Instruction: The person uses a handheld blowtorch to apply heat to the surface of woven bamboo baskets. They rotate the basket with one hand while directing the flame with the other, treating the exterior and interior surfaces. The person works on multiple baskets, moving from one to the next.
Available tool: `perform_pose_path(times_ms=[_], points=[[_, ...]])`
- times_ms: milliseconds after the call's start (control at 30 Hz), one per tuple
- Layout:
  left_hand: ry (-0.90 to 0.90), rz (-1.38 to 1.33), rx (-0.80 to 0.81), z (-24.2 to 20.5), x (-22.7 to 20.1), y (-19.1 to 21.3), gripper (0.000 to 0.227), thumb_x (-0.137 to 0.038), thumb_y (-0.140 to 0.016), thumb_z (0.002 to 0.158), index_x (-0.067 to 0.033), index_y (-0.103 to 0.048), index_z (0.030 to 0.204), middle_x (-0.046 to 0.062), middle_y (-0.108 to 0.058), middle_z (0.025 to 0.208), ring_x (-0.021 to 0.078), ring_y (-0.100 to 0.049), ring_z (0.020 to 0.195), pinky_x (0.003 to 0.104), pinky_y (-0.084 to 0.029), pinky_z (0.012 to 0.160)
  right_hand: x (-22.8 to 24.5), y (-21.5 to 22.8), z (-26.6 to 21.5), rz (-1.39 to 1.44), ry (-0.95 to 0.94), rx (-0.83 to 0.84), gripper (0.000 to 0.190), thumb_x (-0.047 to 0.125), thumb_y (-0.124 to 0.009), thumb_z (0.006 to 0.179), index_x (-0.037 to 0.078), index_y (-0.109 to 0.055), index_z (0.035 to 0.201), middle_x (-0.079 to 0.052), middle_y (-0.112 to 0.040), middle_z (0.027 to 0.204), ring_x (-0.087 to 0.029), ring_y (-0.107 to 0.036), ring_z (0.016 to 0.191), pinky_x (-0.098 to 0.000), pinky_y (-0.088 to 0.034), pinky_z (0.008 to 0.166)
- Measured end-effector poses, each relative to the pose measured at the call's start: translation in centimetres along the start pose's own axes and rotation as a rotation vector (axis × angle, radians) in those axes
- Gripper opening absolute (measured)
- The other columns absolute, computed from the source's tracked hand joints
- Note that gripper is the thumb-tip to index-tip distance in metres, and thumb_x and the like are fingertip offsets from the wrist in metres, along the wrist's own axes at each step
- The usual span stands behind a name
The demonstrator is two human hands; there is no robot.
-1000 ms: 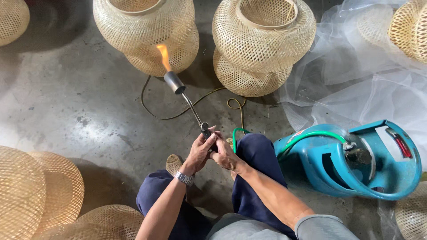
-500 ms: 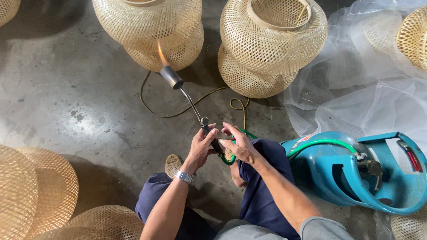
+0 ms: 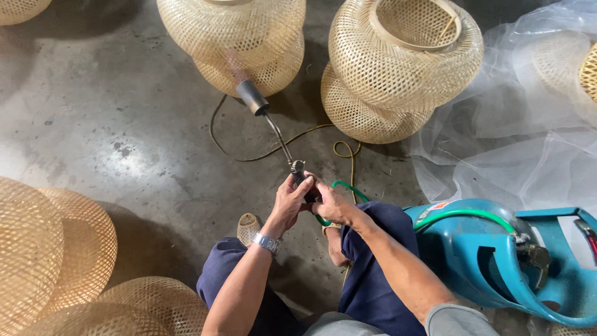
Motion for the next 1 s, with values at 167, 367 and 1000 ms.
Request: perform_pose_path(times_ms=[167, 367, 1000], points=[[-0.054, -0.026, -0.032, 0.7, -0.1, 0.6, 0.026, -0.023, -0.07, 0.097, -0.0073, -0.061, 0.116, 0.0, -0.066, 0.099, 0.0098, -0.065, 0.087, 0.029, -0.057, 0.071, -0.7, -0.3, 0.9, -0.013, 0.008, -0.041, 0.075, 0.004, -0.071, 0.085, 0.004, -0.037, 0.151, -0.014, -0.067, 0.13, -0.02, -0.065, 0.119, -0.0335, -0.052, 0.1], [-0.029, -0.011, -0.065, 0.5, -0.3, 0.6, 0.025, -0.023, -0.071, 0.095, -0.0053, -0.062, 0.111, 0.001, -0.067, 0.094, 0.0109, -0.064, 0.082, 0.03, -0.056, 0.068, -2.9, -0.5, 1.5, 0.028, -0.009, -0.063, 0.043, 0.003, -0.069, 0.086, 0.0, -0.057, 0.127, -0.011, -0.075, 0.107, -0.018, -0.07, 0.1, -0.0337, -0.057, 0.086], [-0.232, 0.488, 0.025, 1.1, -2.2, -0.1, 0.077, -0.048, -0.055, 0.103, -0.0161, -0.023, 0.166, 0.017, -0.05, 0.153, 0.0261, -0.057, 0.134, 0.036, -0.051, 0.102, 1.5, 8.8, 2.1, 0.412, 0.058, -0.46, 0.021, 0.021, -0.068, 0.094, 0.005, -0.059, 0.103, -0.001, -0.058, 0.074, -0.008, -0.054, 0.057, -0.0233, -0.046, 0.048]])
Point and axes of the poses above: each hand's wrist, its own z-axis towards the middle knuckle, its own y-axis out of the back of the hand, x = y × z, the point moved 10 cm from there along z, towards the middle knuckle
